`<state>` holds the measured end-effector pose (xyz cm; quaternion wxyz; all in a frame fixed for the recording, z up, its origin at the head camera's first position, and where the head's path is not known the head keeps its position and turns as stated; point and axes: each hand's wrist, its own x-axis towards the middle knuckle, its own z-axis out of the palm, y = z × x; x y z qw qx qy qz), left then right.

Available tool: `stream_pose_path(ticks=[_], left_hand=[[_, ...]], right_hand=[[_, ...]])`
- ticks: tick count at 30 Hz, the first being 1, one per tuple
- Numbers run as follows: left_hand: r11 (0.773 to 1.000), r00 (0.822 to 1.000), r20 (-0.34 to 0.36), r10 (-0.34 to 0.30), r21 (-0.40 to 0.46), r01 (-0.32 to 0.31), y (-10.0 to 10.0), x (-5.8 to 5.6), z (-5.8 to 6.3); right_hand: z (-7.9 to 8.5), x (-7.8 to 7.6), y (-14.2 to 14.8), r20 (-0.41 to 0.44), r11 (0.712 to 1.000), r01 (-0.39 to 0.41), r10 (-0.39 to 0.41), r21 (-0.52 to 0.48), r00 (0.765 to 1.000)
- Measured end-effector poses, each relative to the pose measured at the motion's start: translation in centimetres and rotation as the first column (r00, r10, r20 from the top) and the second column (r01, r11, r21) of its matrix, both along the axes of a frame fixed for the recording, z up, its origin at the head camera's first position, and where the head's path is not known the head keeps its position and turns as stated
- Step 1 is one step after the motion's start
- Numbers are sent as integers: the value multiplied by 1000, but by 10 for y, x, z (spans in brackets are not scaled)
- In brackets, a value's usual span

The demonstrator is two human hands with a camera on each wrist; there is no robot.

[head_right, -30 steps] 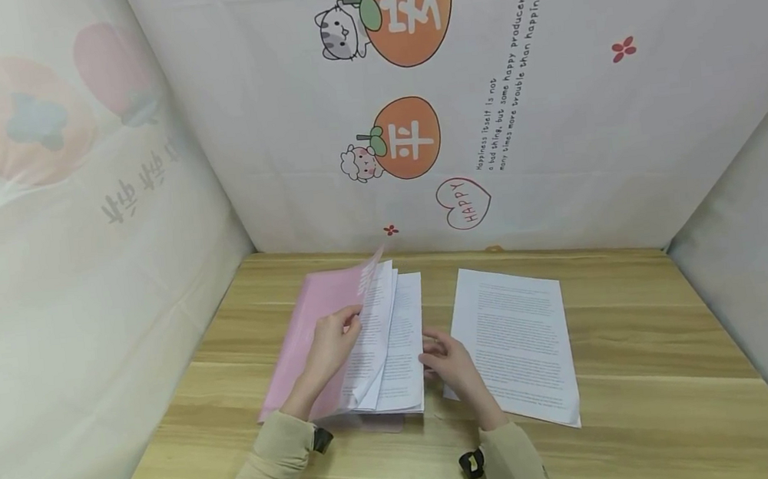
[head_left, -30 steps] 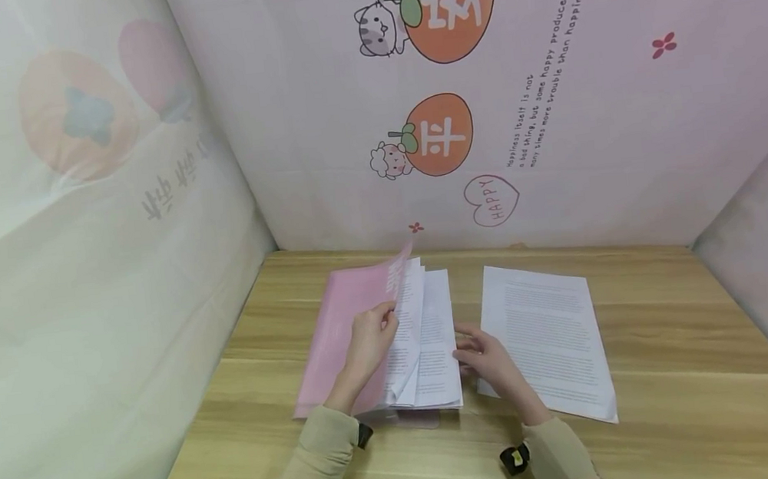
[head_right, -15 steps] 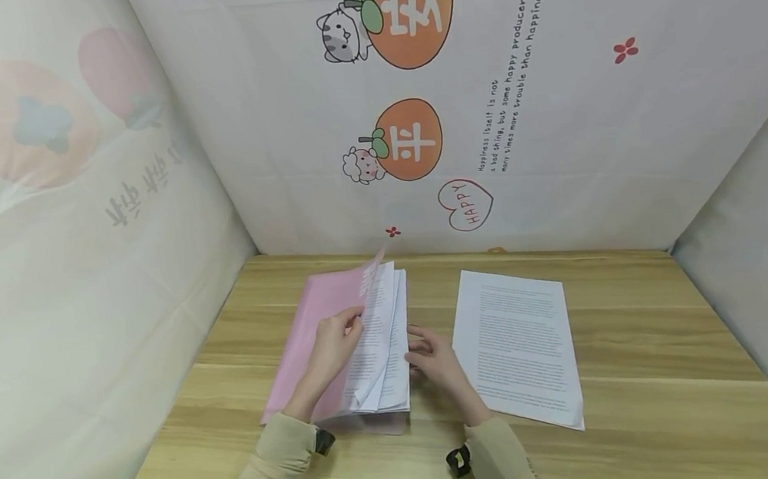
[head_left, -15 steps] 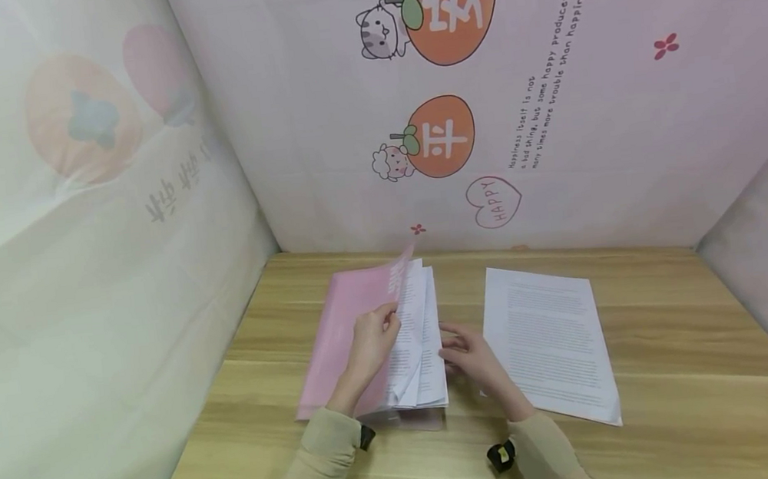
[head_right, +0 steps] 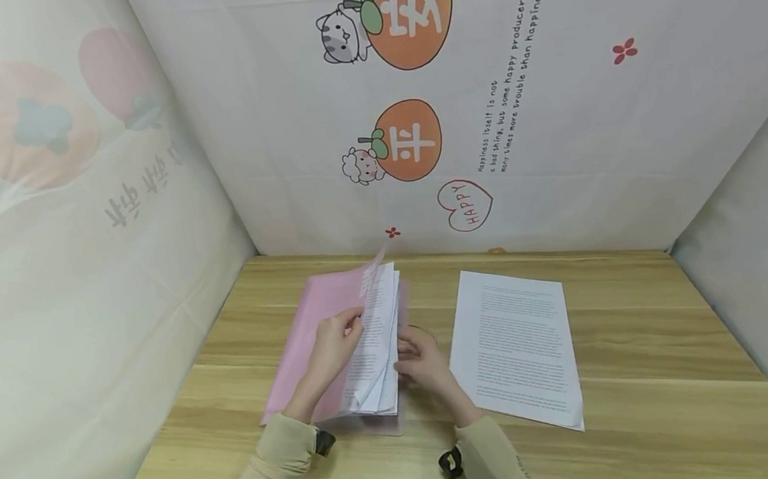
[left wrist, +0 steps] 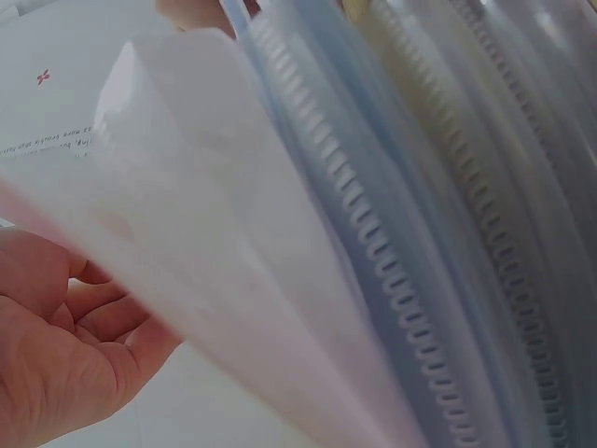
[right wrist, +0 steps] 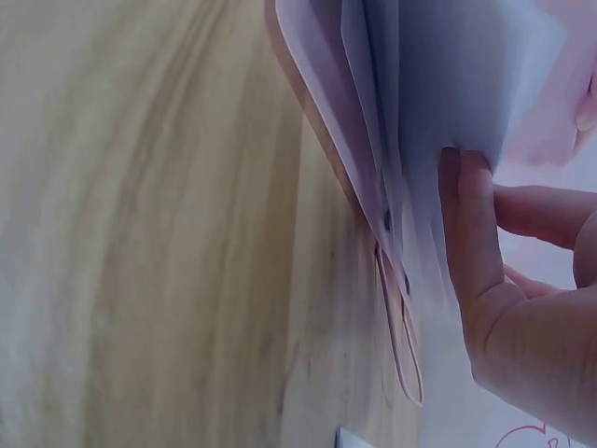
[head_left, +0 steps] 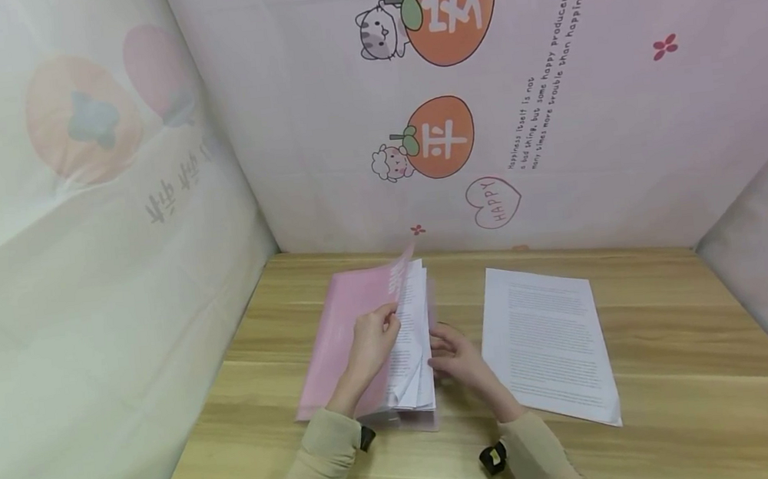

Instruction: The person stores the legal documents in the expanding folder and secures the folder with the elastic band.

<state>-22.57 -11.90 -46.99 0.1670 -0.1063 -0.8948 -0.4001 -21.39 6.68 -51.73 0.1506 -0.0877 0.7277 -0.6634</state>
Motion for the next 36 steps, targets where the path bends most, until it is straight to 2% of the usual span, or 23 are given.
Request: stream_pose_path(ticks=[7,16,20,27,32,36], left_hand=[[1000,1000,0,1,5,-1,-1,1,2],[1000,1000,21,4,6,-4,-1,1,3],[1000,1000,18,3,8,-3,-1,1,3],[1000,1000,11,2,4,-2,-2,1,3],[1000,1000,16,4,3,-4,-2,0,2],[1000,1000,21,-3,9,3,-2,0,2]], right_hand=[[-2,2,-10,21,1000,-18,18,13,1000],[2,6,-15,-2,999,-15,15,34,1000],[5,7,-16,-19,998,19,-17,68,1000],[3,1,-18,-89,978,129,-116,164,989],[3,0,-20,-109,980,149,-135,133,985],[5,1,-23,-78,985,153,-146,84,986]])
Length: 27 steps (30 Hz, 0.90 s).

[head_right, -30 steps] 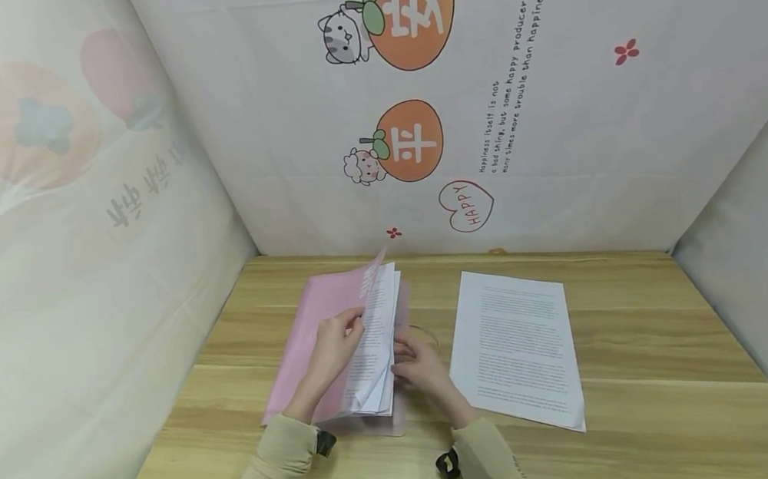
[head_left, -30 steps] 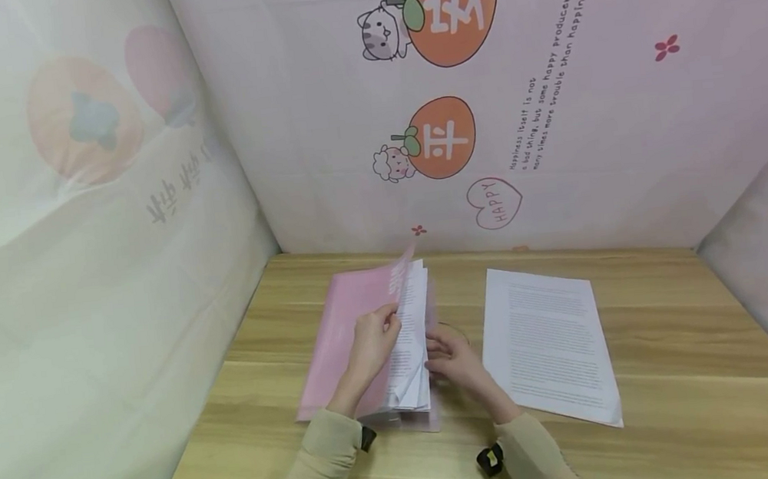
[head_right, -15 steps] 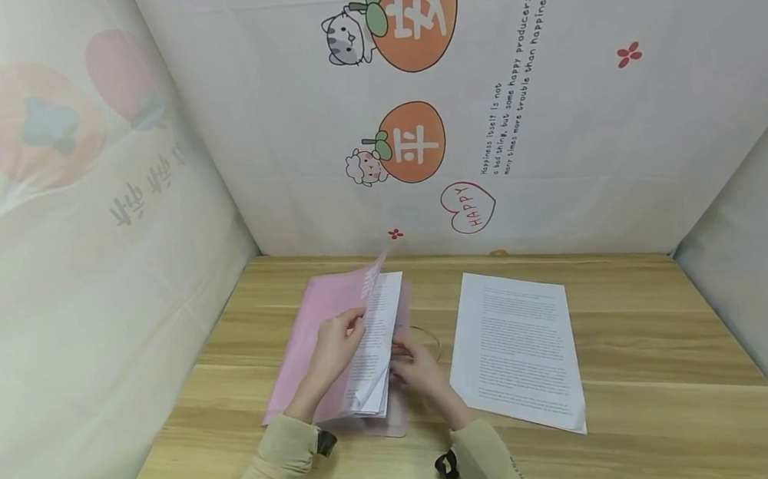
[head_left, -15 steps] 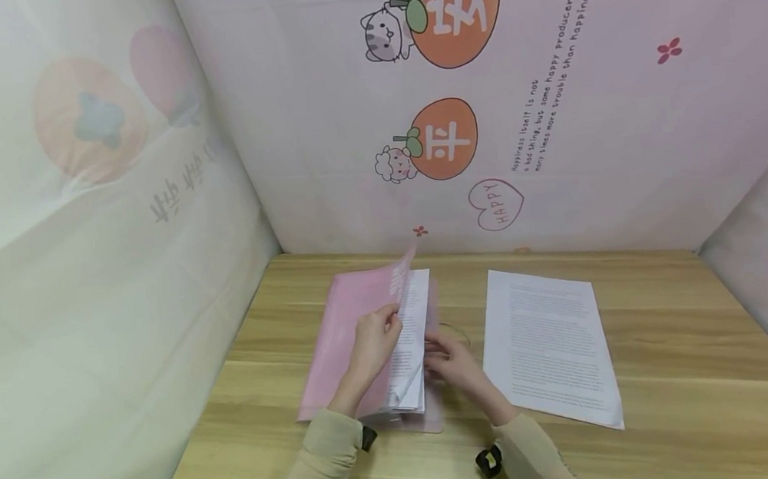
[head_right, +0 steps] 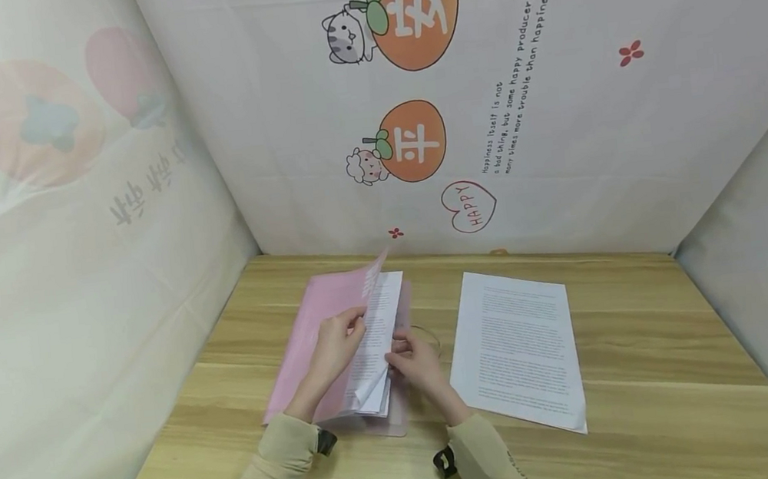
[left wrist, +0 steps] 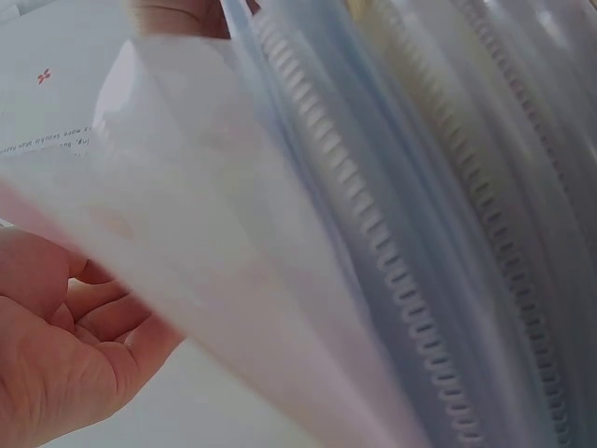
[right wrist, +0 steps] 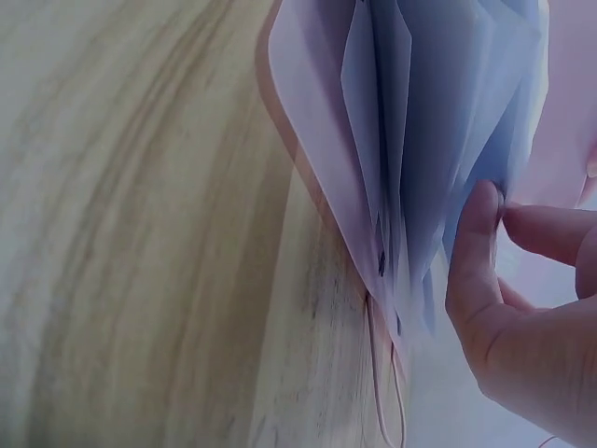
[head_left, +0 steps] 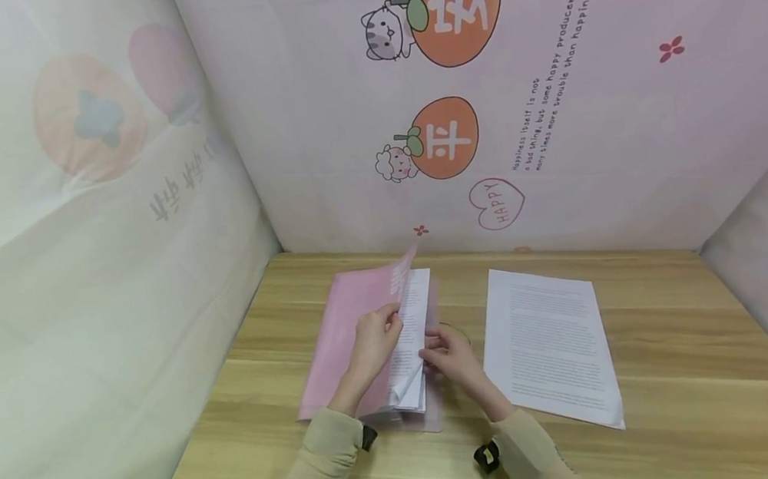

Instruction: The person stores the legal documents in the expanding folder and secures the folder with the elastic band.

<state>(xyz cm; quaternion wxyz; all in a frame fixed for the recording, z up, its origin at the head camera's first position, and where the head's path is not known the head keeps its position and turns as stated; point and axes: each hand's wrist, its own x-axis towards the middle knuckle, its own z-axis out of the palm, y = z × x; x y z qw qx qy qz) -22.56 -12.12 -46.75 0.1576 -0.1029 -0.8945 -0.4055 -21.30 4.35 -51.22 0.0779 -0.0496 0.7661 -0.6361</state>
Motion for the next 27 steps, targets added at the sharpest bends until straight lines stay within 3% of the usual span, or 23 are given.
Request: stream_pose_path(ticks=[21,27], left_hand=[[1000,1000,-8,8,-21,-9,1,1,2],[999,999,-29,14,-33,-15,0,1,1]], right_hand=[[1,-4,-1,23,1000,13,-14,12,1000],[0,-5,-2,-95,989,26,-12,146,995]])
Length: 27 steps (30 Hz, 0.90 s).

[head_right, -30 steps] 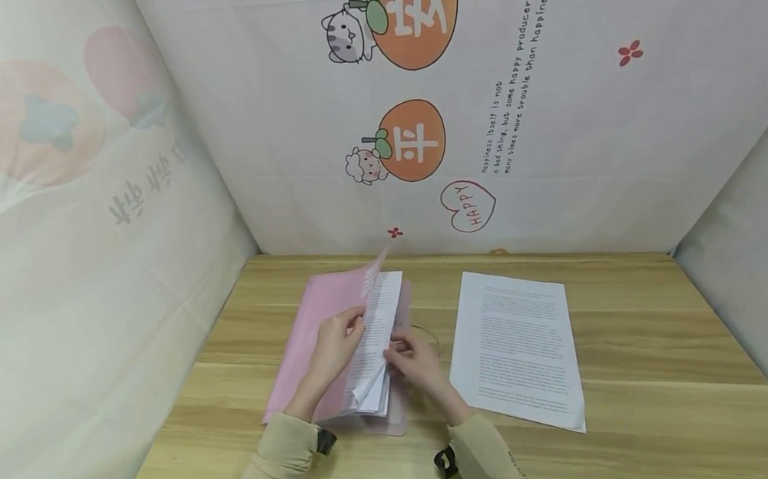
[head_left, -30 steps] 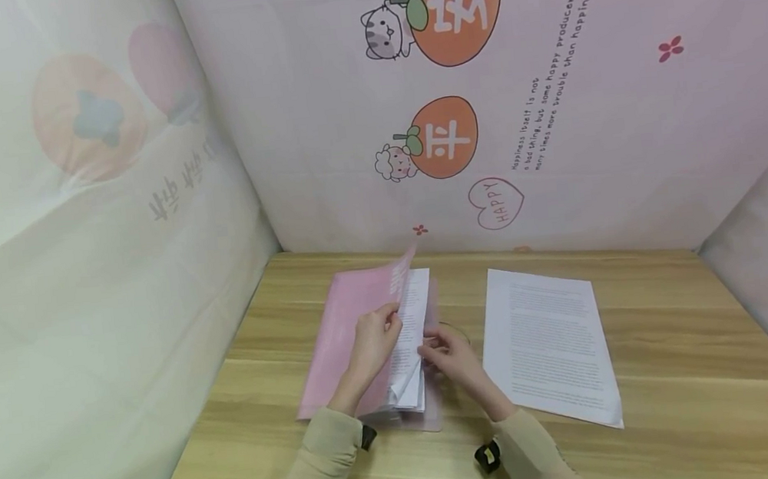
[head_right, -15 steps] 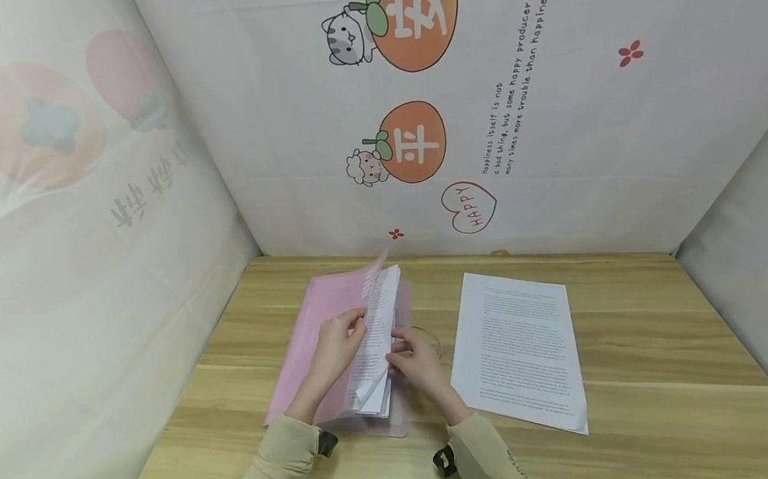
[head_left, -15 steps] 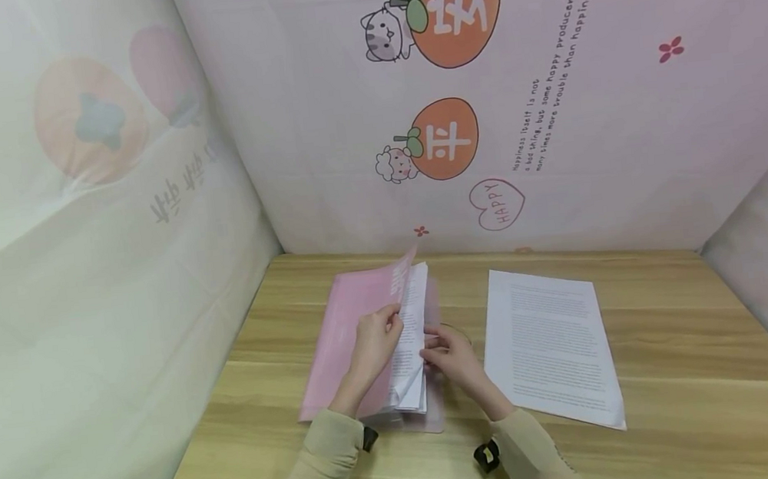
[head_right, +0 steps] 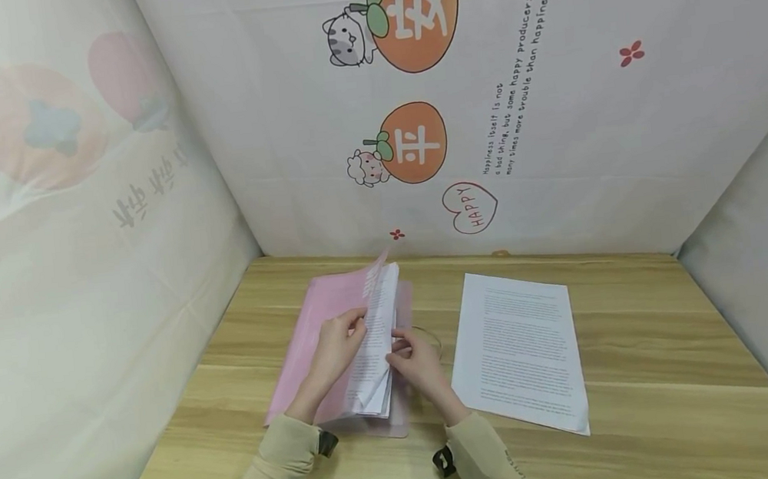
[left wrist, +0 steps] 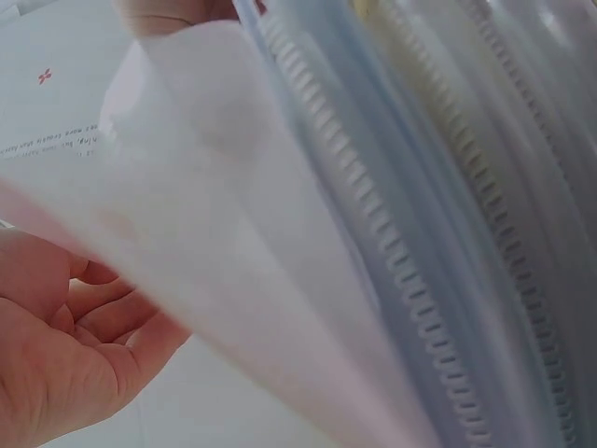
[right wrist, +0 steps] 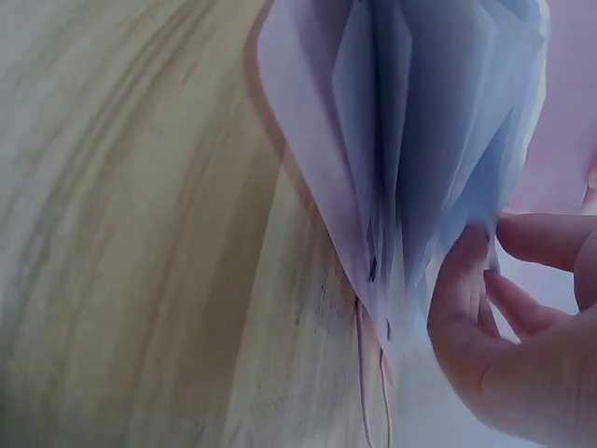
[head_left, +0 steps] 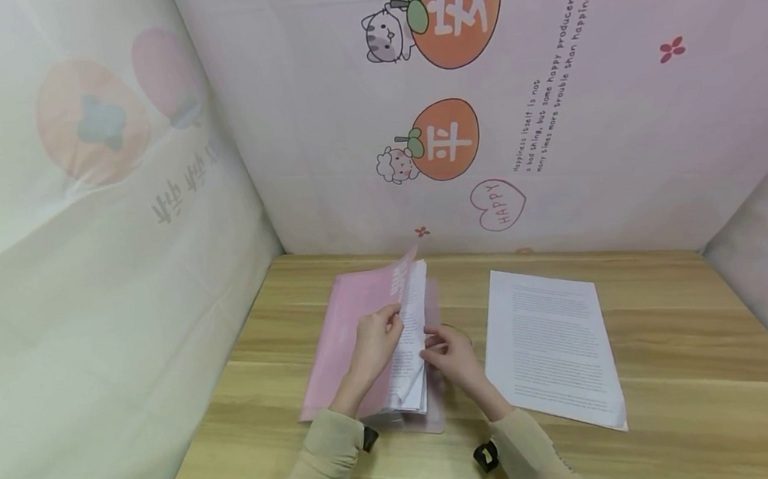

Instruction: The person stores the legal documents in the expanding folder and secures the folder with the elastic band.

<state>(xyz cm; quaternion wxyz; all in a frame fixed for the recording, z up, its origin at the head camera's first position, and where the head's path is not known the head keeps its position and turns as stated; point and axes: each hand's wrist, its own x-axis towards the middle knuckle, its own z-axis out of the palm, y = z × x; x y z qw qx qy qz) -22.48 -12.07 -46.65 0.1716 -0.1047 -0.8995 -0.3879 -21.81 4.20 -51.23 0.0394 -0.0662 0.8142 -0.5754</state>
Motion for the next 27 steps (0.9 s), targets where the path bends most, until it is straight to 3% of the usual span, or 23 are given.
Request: stream_pose_path(ticks=[4,7,18,27], left_hand=[[1000,1000,1,1,-2,-1,0,0,-2],[1000,1000,5,-1,5,1,0,0,-2],[1000,1000,9,-10,4,10,0,1,-1],[1000,1000,20,-18,4,18,1,2,-1]], right_hand=[[2,0,0,-129,989,14,5,144,992],[3,0,0,-168,983,21,10,183,986],[2,-2,-1,-51,993,31,-26,110,998],[5,-4,-2,-41,994,38,-34,100,999]])
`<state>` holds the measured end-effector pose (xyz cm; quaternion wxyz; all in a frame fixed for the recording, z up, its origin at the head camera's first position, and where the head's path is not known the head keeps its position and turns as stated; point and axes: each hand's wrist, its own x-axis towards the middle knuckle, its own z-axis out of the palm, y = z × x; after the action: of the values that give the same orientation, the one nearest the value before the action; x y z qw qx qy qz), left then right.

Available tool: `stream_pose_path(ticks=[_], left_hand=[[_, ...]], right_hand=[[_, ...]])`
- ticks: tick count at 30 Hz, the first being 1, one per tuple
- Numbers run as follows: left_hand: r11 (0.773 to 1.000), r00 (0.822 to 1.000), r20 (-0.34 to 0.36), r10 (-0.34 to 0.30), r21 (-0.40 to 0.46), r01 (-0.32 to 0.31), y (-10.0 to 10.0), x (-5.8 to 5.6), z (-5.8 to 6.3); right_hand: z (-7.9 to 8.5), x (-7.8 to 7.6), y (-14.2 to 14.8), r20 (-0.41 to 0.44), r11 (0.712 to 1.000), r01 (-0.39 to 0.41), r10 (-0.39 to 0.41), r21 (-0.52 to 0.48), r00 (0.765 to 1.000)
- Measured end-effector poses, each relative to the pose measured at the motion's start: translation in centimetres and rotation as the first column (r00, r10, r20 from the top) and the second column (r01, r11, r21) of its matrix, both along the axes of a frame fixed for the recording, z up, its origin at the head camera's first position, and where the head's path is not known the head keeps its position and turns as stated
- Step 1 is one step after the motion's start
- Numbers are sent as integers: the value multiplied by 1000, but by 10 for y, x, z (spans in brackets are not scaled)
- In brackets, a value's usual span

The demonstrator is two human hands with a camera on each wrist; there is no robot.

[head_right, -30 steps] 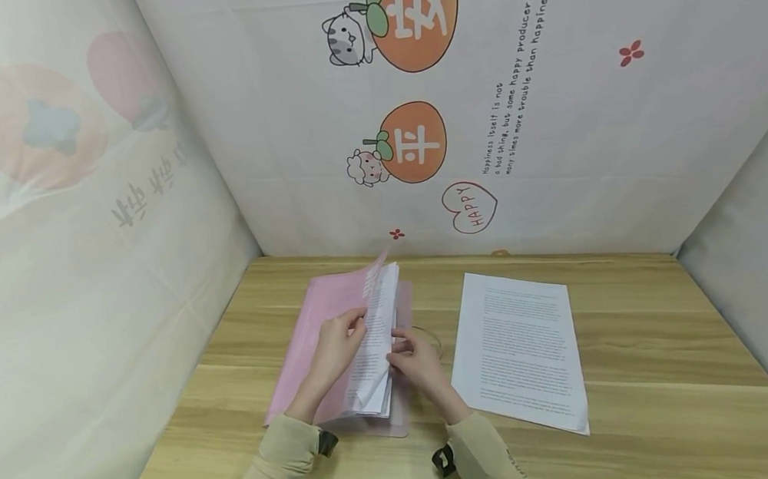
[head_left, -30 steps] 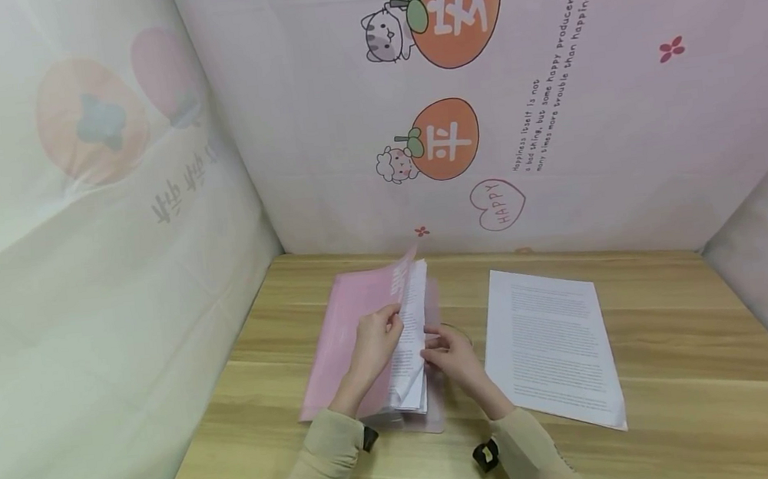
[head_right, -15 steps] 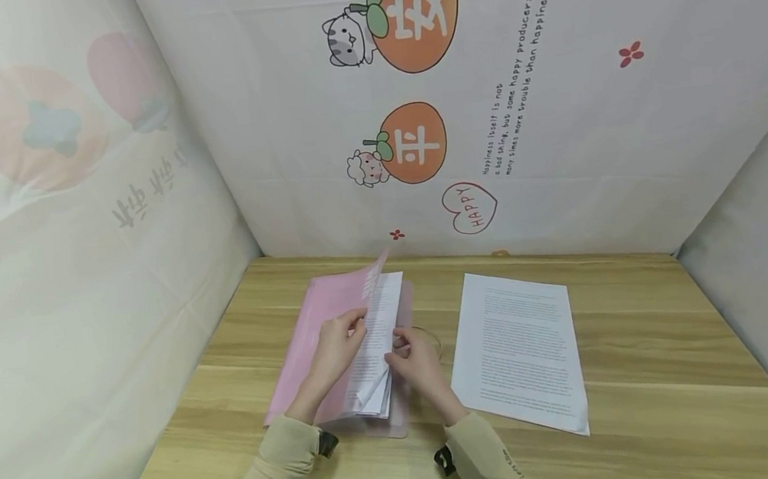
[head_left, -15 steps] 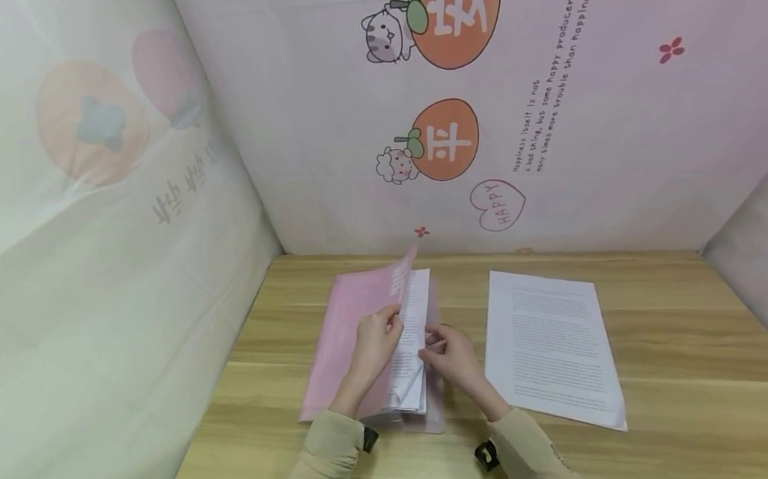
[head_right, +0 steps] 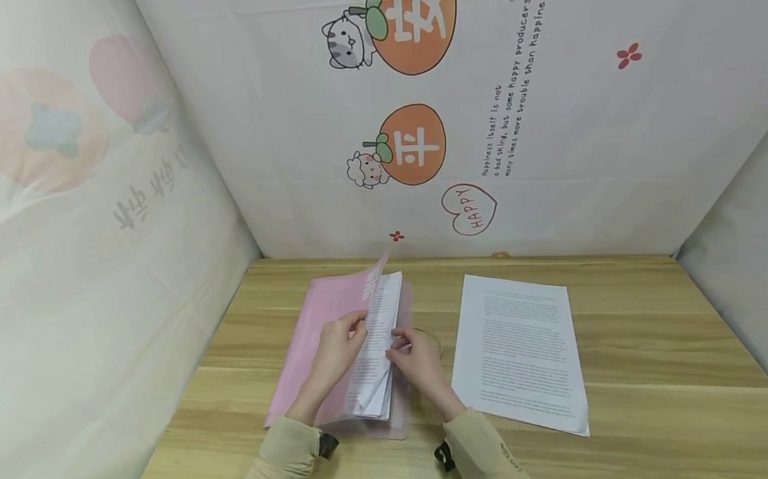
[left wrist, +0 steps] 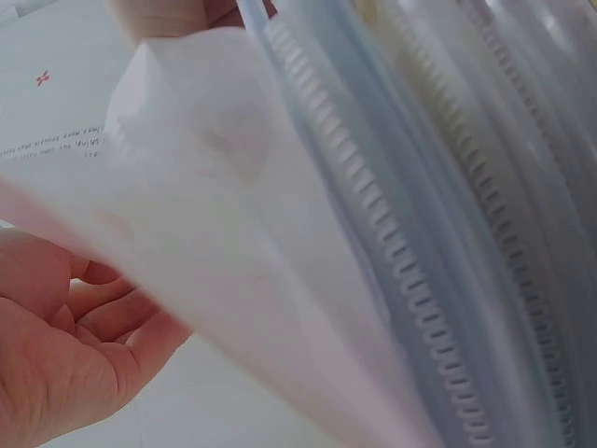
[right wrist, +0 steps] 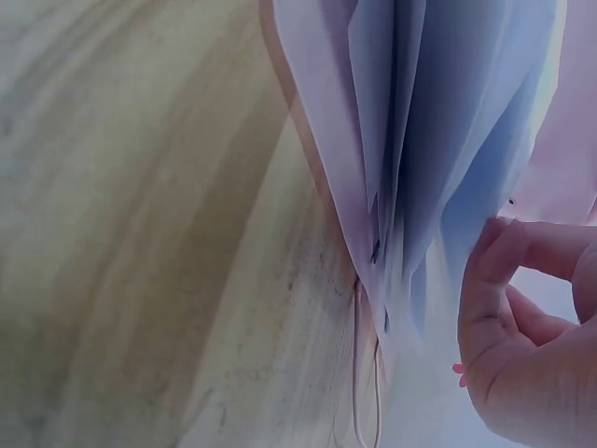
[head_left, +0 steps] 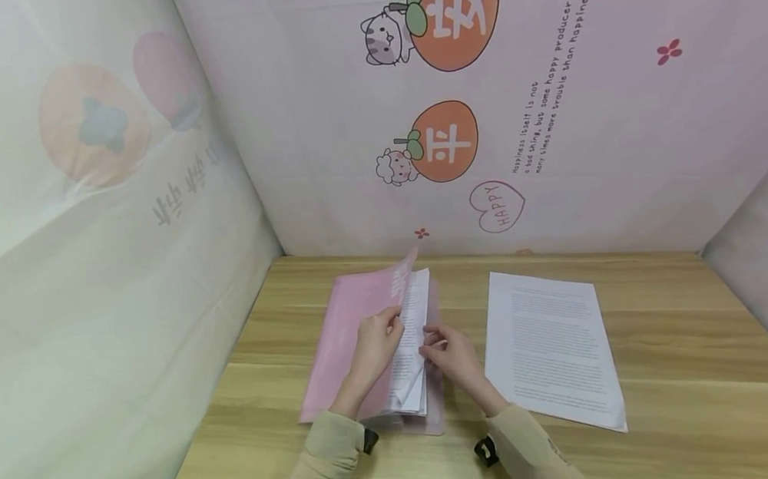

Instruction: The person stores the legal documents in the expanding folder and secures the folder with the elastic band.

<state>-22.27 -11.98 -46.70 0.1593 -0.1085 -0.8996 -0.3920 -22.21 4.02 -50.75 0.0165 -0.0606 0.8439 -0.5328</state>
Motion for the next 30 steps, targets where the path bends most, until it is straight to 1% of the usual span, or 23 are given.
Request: stream_pose_path(ticks=[4,8,13,19,25,30], left_hand=[[1000,1000,4,-1,4,1,0,0,1],[1000,1000,6,-4,0,4,0,0,2],[1000,1000,4,-5,-8,5,0,-1,1],[1000,1000,-5,-11,3,11,1,-1,-2],[1000,1000,-15,-10,6,10,1,-1,-3],[1000,1000,-27,-4,-5,4,-1,-3,-5]], right_hand=[[0,-3,0,-4,1000,9,-9,0,1000],[1,-7,-1,14,1000,20,-20,1,1000],[3,-8,-3,40,1000,14,-14,-6,999],[3,-11,-4,36,1000,12,-12,9,999],[1,-14,-5,50,1000,7,-8,15,999],[2,-16,0,28,999,-17,15,39,1000]])
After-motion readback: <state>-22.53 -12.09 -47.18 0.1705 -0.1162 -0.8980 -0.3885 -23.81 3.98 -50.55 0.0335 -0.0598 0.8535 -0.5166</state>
